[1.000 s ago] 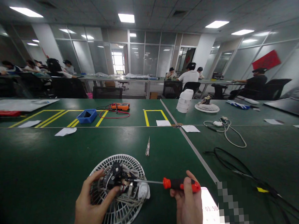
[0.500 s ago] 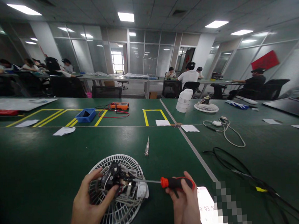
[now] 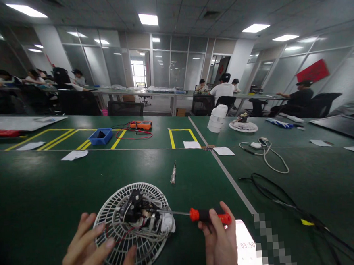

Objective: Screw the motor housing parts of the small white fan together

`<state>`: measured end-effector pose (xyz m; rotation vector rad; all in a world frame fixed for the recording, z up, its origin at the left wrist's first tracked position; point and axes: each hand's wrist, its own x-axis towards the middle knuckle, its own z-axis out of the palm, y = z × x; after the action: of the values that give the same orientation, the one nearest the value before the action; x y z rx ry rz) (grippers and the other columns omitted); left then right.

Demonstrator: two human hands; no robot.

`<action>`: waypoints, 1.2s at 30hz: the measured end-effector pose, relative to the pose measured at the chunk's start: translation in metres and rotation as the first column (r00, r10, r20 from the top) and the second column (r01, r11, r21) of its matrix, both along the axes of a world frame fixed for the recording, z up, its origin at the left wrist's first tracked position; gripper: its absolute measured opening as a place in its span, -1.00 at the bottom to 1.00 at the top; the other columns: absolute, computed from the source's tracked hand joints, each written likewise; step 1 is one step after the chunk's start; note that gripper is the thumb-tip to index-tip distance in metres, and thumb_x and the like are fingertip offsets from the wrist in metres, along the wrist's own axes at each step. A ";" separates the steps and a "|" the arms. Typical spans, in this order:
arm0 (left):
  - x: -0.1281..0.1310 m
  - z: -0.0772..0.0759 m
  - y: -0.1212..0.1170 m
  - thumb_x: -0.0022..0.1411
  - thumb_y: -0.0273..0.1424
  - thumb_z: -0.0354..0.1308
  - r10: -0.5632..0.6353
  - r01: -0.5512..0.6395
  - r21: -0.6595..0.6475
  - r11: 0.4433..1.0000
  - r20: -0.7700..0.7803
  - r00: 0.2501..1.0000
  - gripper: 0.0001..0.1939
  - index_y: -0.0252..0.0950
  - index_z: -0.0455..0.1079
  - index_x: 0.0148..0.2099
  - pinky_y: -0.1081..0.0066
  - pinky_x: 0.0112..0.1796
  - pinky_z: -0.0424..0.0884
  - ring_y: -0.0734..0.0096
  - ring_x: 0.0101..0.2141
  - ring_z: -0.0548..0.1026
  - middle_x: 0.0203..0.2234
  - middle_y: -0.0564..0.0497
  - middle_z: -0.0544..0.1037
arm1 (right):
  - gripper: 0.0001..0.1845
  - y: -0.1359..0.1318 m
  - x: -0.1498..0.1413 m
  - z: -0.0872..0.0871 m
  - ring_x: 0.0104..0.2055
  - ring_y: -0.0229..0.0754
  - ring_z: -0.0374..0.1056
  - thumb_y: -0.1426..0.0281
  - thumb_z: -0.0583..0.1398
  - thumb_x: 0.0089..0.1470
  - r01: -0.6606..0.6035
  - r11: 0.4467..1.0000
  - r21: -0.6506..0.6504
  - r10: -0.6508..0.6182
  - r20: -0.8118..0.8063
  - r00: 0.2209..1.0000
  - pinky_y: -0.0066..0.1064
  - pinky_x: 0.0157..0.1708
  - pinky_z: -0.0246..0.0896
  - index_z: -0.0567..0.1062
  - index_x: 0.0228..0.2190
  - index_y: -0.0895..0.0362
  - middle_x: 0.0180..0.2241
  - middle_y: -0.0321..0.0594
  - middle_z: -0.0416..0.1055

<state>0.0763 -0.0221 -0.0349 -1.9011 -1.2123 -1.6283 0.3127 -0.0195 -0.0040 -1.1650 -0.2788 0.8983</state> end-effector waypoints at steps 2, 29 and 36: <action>0.009 -0.013 -0.006 0.04 -0.34 0.39 0.063 -0.063 0.016 0.998 0.037 0.997 -0.31 0.19 0.19 0.15 -0.24 0.08 0.49 0.00 0.03 0.47 -0.12 0.02 0.30 | -0.36 0.001 0.001 -0.002 -0.14 -0.10 0.46 0.27 0.39 -0.04 -0.003 0.999 0.051 0.005 -0.045 0.999 -0.22 -0.15 0.45 0.40 0.08 0.03 -0.20 -0.28 0.47; -0.002 -0.007 0.018 0.33 -0.09 0.16 -0.026 0.191 -0.634 0.750 0.261 0.965 -0.17 -0.06 -0.15 0.48 -0.08 0.16 0.45 0.05 0.20 0.46 0.26 -0.12 0.41 | -0.28 0.001 -0.001 -0.002 -0.38 -0.23 0.41 0.16 0.47 -0.08 0.001 1.000 -0.008 -0.001 -0.006 1.000 -0.38 -0.38 0.41 0.41 0.09 0.00 -0.39 -0.45 0.40; 0.001 0.000 0.019 0.26 -0.02 0.24 0.003 0.193 -0.635 0.748 0.295 0.956 -0.13 -0.05 -0.07 0.47 -0.05 0.14 0.47 0.07 0.15 0.51 0.20 -0.08 0.48 | -0.46 0.002 0.001 -0.001 -0.08 -0.09 0.47 0.27 0.43 -0.15 -0.010 0.997 0.072 0.018 -0.117 0.993 -0.27 -0.10 0.44 0.51 -0.09 0.12 -0.21 -0.22 0.56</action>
<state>0.0773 -0.0028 -0.0350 -2.1965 -2.0677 -1.7015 0.3138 -0.0171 -0.0047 -1.0411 -0.2215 0.9580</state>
